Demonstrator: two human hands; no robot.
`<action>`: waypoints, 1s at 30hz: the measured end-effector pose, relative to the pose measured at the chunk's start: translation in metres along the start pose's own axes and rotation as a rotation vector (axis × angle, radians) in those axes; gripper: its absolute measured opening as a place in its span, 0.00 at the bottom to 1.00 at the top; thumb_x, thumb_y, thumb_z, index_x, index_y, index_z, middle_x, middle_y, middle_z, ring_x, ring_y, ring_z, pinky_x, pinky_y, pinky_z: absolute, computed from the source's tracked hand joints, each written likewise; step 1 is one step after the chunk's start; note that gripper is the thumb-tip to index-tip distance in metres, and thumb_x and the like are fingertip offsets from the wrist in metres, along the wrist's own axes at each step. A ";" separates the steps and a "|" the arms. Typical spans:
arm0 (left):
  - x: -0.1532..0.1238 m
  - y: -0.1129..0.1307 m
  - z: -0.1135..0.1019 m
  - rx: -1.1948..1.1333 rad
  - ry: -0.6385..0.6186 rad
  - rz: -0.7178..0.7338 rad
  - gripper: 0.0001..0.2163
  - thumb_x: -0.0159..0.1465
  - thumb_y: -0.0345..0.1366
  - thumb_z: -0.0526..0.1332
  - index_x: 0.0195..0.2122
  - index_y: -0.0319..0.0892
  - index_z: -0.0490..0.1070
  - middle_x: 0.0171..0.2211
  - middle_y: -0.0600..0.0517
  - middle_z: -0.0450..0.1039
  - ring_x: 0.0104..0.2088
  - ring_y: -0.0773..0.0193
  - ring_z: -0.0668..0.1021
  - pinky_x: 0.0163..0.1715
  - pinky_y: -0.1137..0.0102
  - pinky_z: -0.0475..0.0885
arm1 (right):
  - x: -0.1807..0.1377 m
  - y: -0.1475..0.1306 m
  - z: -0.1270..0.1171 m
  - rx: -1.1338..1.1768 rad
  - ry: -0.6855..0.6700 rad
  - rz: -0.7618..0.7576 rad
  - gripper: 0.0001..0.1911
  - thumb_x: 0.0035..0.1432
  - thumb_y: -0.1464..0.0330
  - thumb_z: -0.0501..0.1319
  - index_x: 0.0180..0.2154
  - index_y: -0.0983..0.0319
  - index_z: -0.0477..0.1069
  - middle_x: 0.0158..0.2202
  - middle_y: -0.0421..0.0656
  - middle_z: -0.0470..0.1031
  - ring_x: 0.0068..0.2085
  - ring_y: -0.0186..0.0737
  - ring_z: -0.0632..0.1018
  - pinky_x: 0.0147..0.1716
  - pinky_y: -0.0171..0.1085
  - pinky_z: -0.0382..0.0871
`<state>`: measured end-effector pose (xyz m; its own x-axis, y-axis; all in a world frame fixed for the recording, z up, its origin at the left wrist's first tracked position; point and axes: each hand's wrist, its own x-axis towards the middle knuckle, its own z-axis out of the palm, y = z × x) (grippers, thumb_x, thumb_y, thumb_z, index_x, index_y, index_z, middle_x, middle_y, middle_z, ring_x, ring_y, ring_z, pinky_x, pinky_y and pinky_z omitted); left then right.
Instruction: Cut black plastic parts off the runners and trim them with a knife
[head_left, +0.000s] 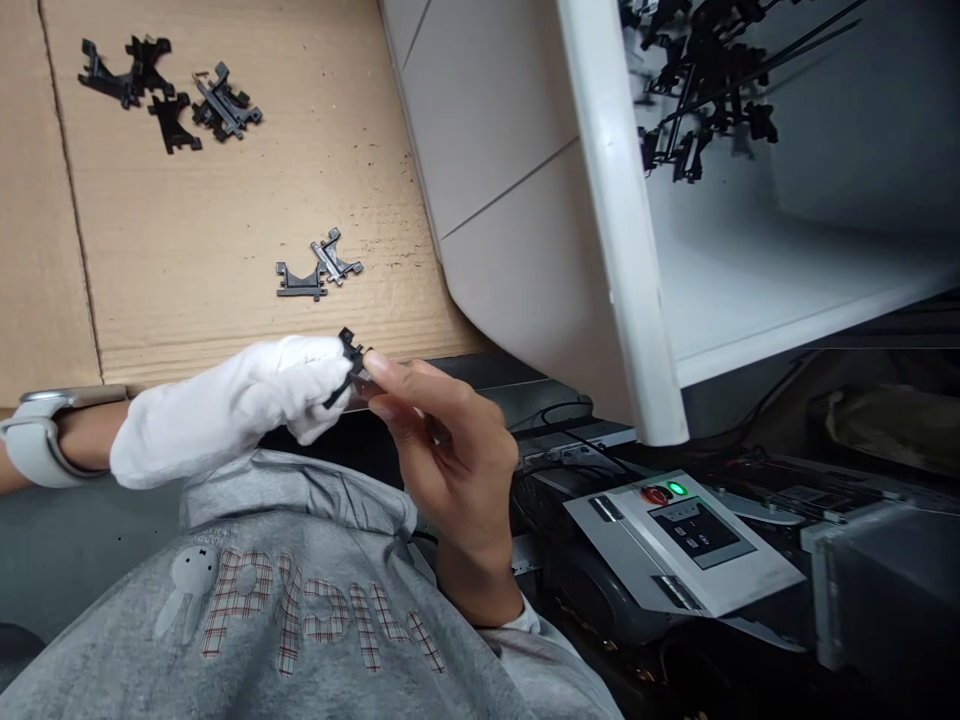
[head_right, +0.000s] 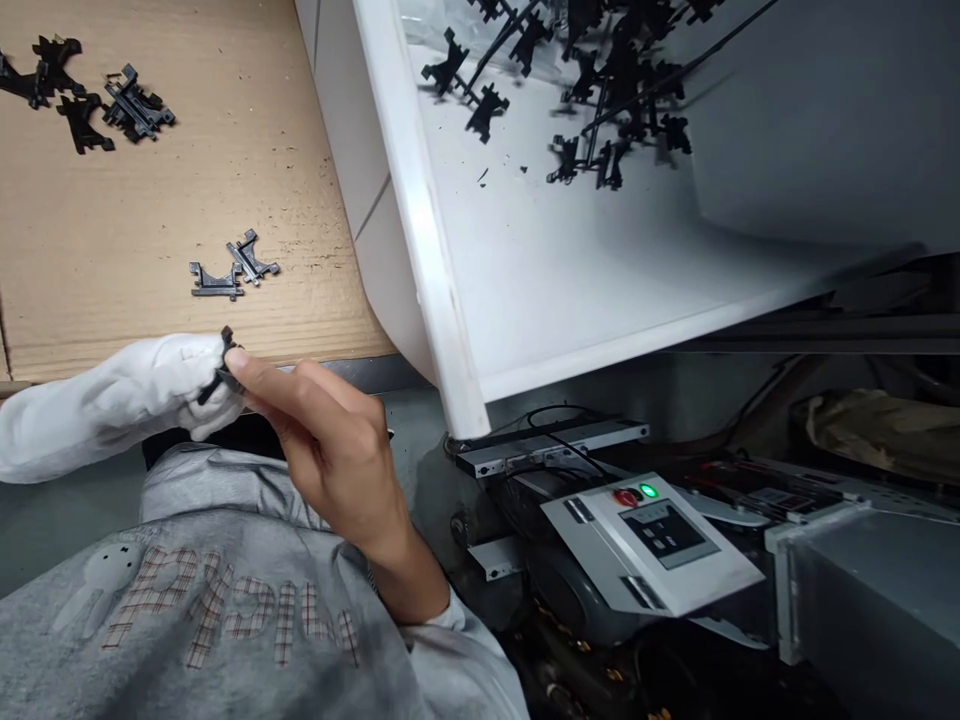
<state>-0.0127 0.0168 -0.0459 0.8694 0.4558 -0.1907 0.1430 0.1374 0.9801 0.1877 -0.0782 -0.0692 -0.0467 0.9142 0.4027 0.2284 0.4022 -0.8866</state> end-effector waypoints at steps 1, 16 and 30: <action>0.000 0.000 0.000 -0.008 -0.009 -0.010 0.17 0.73 0.50 0.55 0.31 0.45 0.62 0.29 0.53 0.65 0.30 0.63 0.68 0.34 0.67 0.70 | 0.000 0.000 0.000 0.004 -0.009 -0.006 0.28 0.72 0.78 0.66 0.66 0.48 0.77 0.36 0.37 0.86 0.31 0.39 0.84 0.30 0.35 0.83; 0.000 0.000 0.003 -0.029 0.033 0.055 0.32 0.73 0.70 0.54 0.29 0.45 0.64 0.30 0.51 0.67 0.32 0.61 0.70 0.35 0.66 0.71 | -0.005 -0.005 0.001 -0.004 -0.014 0.068 0.33 0.72 0.74 0.66 0.69 0.37 0.73 0.40 0.35 0.88 0.31 0.41 0.86 0.30 0.38 0.85; 0.002 0.007 0.004 -0.059 0.018 -0.079 0.23 0.75 0.59 0.55 0.32 0.45 0.65 0.28 0.55 0.63 0.29 0.64 0.66 0.32 0.67 0.68 | -0.003 -0.003 0.002 0.004 -0.002 0.059 0.31 0.73 0.76 0.66 0.68 0.40 0.75 0.45 0.37 0.90 0.38 0.42 0.90 0.37 0.37 0.89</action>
<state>-0.0084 0.0150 -0.0391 0.8480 0.4570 -0.2683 0.1818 0.2248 0.9573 0.1851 -0.0820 -0.0680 -0.0353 0.9362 0.3496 0.2266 0.3482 -0.9096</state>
